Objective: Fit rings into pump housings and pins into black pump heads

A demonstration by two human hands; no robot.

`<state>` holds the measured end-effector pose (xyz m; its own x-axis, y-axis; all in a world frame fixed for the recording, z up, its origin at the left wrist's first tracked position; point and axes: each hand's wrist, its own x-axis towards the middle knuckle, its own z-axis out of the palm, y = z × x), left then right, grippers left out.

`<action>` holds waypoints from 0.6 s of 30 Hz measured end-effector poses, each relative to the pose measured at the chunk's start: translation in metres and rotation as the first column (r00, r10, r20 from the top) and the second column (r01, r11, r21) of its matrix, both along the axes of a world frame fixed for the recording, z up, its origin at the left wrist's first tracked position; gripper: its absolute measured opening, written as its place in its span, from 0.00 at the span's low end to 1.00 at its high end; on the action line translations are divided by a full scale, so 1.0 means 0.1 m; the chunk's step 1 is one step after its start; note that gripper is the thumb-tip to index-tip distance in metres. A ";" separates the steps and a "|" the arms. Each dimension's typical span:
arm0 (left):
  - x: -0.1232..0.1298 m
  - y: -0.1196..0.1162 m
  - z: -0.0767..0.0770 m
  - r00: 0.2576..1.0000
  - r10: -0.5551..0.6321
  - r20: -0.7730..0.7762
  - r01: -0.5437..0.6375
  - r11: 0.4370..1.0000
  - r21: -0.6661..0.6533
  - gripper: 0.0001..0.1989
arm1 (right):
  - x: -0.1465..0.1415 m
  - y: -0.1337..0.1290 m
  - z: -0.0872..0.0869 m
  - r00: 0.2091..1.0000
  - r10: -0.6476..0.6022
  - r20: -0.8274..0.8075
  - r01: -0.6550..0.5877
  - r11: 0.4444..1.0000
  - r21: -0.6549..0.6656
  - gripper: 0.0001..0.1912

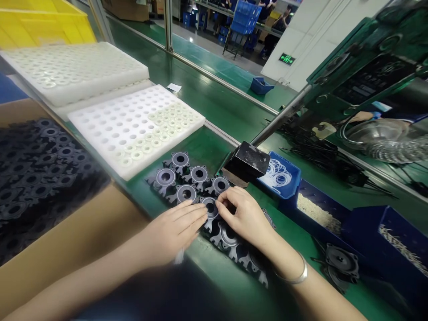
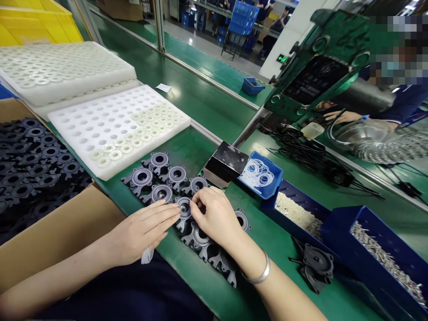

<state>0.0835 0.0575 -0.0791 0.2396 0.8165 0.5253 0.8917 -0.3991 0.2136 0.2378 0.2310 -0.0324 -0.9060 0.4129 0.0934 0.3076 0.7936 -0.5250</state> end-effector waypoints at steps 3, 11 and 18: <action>0.02 0.01 0.00 0.999 0.026 -0.027 -0.025 1.000 0.009 0.17 | 0.02 0.01 -0.02 1.000 0.012 -0.004 -0.012 0.998 0.063 0.05; -0.03 0.03 0.02 0.997 -0.010 -0.082 0.008 1.000 -0.026 0.17 | 0.13 -0.03 -0.01 0.967 0.252 -0.026 -0.245 0.958 0.148 0.22; 0.01 0.02 0.09 0.988 -0.016 -0.153 -0.009 0.987 -0.163 0.21 | 0.30 0.01 -0.02 0.976 0.215 0.021 -0.213 0.946 0.246 0.20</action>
